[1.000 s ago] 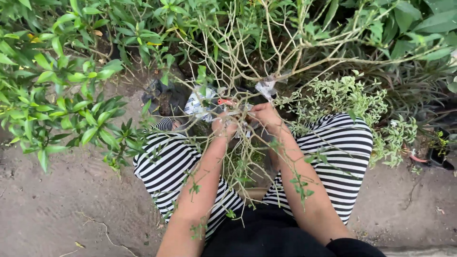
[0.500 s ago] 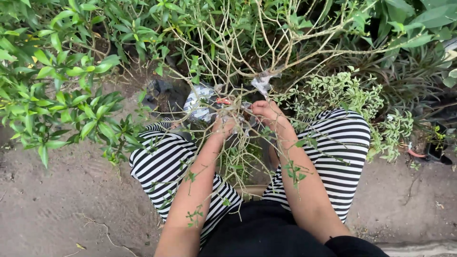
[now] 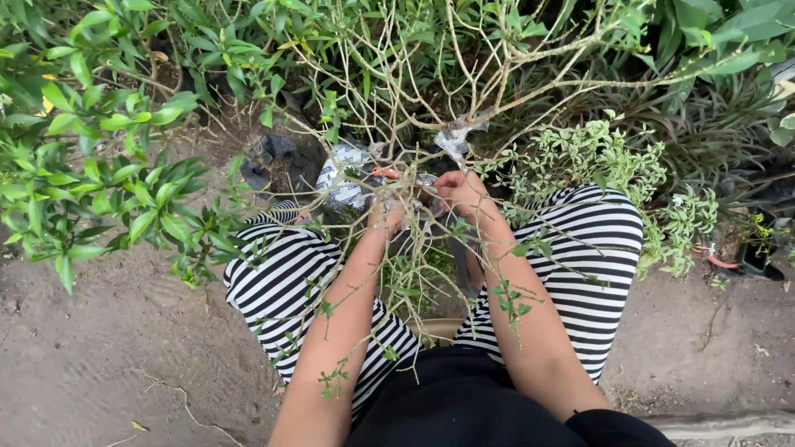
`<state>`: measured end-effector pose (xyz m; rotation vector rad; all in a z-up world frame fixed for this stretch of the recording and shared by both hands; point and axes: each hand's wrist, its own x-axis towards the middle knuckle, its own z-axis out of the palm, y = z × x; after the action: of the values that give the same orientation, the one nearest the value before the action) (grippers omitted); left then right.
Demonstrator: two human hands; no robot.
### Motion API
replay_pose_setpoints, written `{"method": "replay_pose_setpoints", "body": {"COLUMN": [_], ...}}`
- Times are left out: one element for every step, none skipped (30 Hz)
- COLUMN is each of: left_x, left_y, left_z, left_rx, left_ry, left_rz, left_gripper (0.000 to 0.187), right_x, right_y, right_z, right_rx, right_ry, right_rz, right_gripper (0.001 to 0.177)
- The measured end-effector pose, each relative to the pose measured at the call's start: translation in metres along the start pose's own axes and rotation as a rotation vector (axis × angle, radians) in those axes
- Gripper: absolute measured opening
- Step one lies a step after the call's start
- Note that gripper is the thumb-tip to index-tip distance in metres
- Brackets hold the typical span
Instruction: Preparing a plant branch for marcotting by wrapping it with plastic and tying it securely.
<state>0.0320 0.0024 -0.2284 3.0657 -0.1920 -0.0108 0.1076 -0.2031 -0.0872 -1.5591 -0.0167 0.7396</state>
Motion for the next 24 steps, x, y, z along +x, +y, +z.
{"method": "replay_pose_setpoints", "body": {"left_x": [0.0,0.0,-0.002,-0.005,-0.007,-0.009,-0.012,-0.014,-0.016,-0.017,-0.018,-0.02,-0.023,-0.025,-0.027,-0.029,-0.031,-0.034,-0.036,-0.038,-0.035,-0.033,-0.031,-0.031], "left_y": [0.001,0.002,0.002,0.002,0.001,0.0,-0.001,-0.002,-0.004,-0.004,-0.005,-0.006,-0.007,-0.008,-0.008,-0.008,-0.008,-0.008,-0.008,-0.007,-0.006,-0.004,-0.001,0.006], "left_z": [-0.004,-0.009,-0.013,-0.018,-0.022,-0.028,-0.034,-0.04,-0.044,-0.049,-0.053,-0.06,-0.066,-0.072,-0.078,-0.083,-0.088,-0.093,-0.099,-0.104,-0.087,-0.07,-0.053,-0.091], "left_rx": [-0.104,-0.208,-0.208,-0.364,-0.52,-0.52,-0.677,-0.834,-0.834,-0.992,-1.15,-1.15,-1.306,-1.463,-1.463,-1.621,-1.778,-1.779,-1.936,-2.093,-2.094,-2.118,-2.141,-2.14], "left_ry": [0.003,0.006,0.005,0.011,0.016,0.015,0.021,0.027,0.025,0.032,0.039,0.04,0.048,0.055,0.055,0.061,0.068,0.068,0.075,0.084,0.085,0.136,0.187,0.189], "left_rz": [-0.035,-0.069,-0.068,-0.123,-0.177,-0.179,-0.235,-0.291,-0.292,-0.346,-0.4,-0.4,-0.455,-0.509,-0.509,-0.564,-0.619,-0.62,-0.677,-0.732,-0.733,-0.754,-0.775,-0.775], "left_gripper": [0.036,0.035,0.035,0.033,0.031,0.031,0.029,0.028,0.028,0.026,0.024,0.024,0.023,0.021,0.021,0.02,0.018,0.018,0.017,0.016,0.016,0.013,0.017,0.017], "right_x": [0.008,0.017,0.009,0.001,-0.006,-0.005,-0.004,-0.003,-0.006,-0.009,-0.013,-0.008,-0.003,0.003,0.003,0.003,0.003,0.001,-0.001,-0.002,-0.004,-0.006,-0.008,-0.007], "right_y": [0.012,0.024,0.014,0.004,-0.006,-0.005,-0.003,-0.002,-0.007,-0.012,-0.018,-0.01,-0.003,0.005,0.004,0.004,0.003,0.0,-0.004,-0.008,-0.008,-0.007,-0.007,-0.007], "right_z": [-0.003,-0.005,-0.001,0.004,0.01,0.009,0.008,0.008,0.009,0.01,0.01,0.006,0.002,-0.002,0.0,0.001,0.002,0.003,0.004,0.005,0.006,0.006,0.006,0.007], "right_rx": [-0.06,-0.12,-0.118,-0.161,-0.204,-0.204,-0.23,-0.256,-0.256,-0.277,-0.298,-0.298,-0.31,-0.323,-0.323,-0.342,-0.362,-0.362,-0.546,-0.73,-0.73,-0.765,-0.8,-0.801], "right_ry": [-0.047,-0.093,-0.092,-0.099,-0.106,-0.108,-0.087,-0.067,-0.067,-0.055,-0.043,-0.043,-0.023,-0.003,-0.003,0.011,0.025,0.024,0.048,0.072,0.071,0.038,0.004,0.003], "right_rz": [-0.012,-0.026,-0.025,-0.044,-0.062,-0.061,-0.067,-0.073,-0.072,-0.077,-0.082,-0.083,-0.075,-0.067,-0.067,-0.062,-0.057,-0.055,-0.049,-0.044,-0.044,-0.042,-0.04,-0.041], "right_gripper": [0.02,0.024,0.024,0.024,0.025,0.025,0.017,0.01,0.01,0.008,0.007,0.007,0.007,0.009,0.009,0.009,0.01,0.01,0.01,0.012,0.012,0.019,0.027,0.027]}}
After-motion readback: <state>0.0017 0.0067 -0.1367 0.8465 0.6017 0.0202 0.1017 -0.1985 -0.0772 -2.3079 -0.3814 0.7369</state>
